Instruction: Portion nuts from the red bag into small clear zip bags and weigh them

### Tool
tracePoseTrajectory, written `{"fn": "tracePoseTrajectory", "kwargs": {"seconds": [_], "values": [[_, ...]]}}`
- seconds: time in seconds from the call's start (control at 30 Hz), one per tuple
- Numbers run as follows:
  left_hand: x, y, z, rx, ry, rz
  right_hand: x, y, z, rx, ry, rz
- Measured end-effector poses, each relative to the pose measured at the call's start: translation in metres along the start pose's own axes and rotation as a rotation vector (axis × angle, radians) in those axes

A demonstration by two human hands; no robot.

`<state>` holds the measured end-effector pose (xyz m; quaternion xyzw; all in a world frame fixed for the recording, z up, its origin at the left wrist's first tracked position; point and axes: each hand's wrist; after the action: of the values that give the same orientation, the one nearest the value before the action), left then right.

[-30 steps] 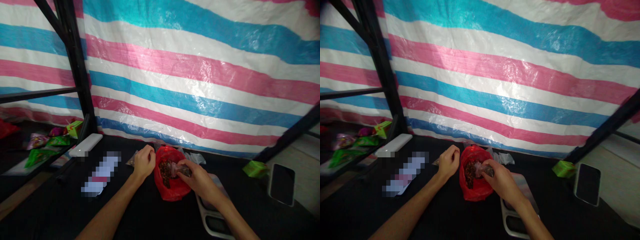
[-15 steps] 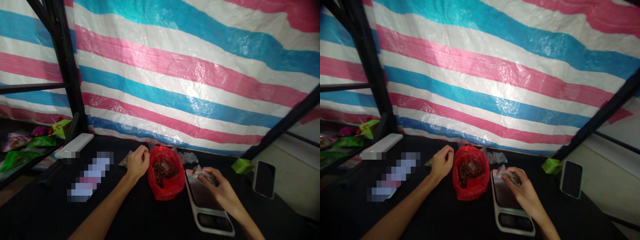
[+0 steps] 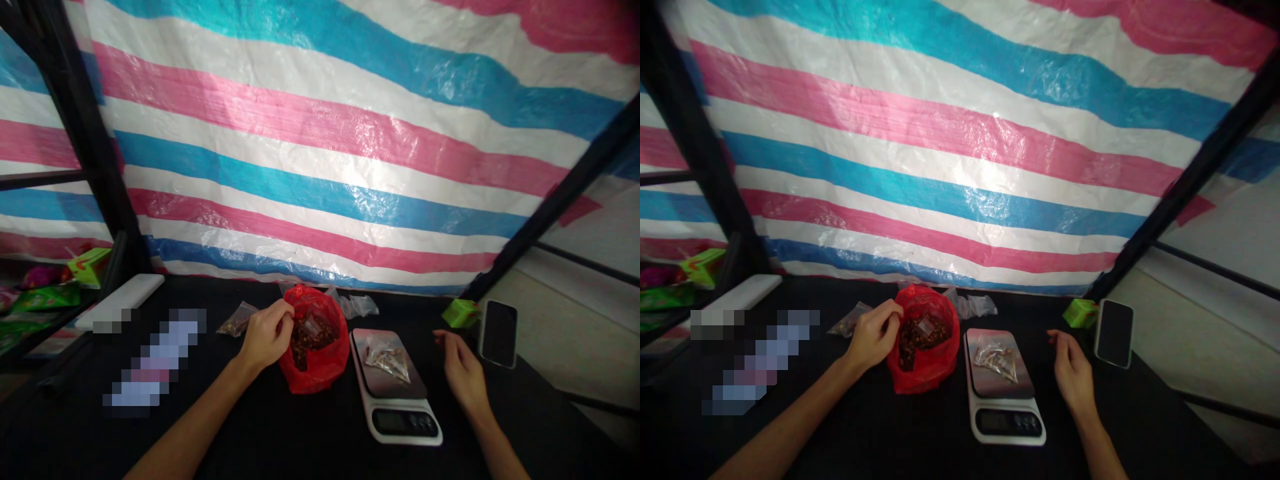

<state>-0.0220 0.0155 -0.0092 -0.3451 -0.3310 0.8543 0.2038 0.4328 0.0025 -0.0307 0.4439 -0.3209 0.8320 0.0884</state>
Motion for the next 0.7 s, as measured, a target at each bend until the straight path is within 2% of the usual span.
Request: {"fn": "tracePoseTrajectory", "kwargs": {"seconds": [0.27,0.4,0.57,0.7], "values": [[0.009,0.002,-0.002,0.039,0.022,0.067,-0.011,0.002,0.023,-0.097,0.067,-0.085],[0.002,0.002,-0.001,0.058,0.051,0.040,-0.012,0.001,0.023,-0.075,0.092,-0.081],[-0.004,0.003,-0.003,0.064,0.057,0.034,0.000,0.005,0.020,-0.052,0.086,-0.009],[-0.006,0.003,-0.003,0.086,0.080,0.025,0.007,0.008,0.016,-0.030,0.081,-0.013]]}}
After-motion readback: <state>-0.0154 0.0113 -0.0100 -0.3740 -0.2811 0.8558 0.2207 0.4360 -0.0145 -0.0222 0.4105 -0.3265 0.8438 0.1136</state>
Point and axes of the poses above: each hand's wrist, its own y-axis away from the middle knuckle, its own z-axis out of the back of the hand, x = y × z, and after that the axes turned 8 degrees about -y, right-handed
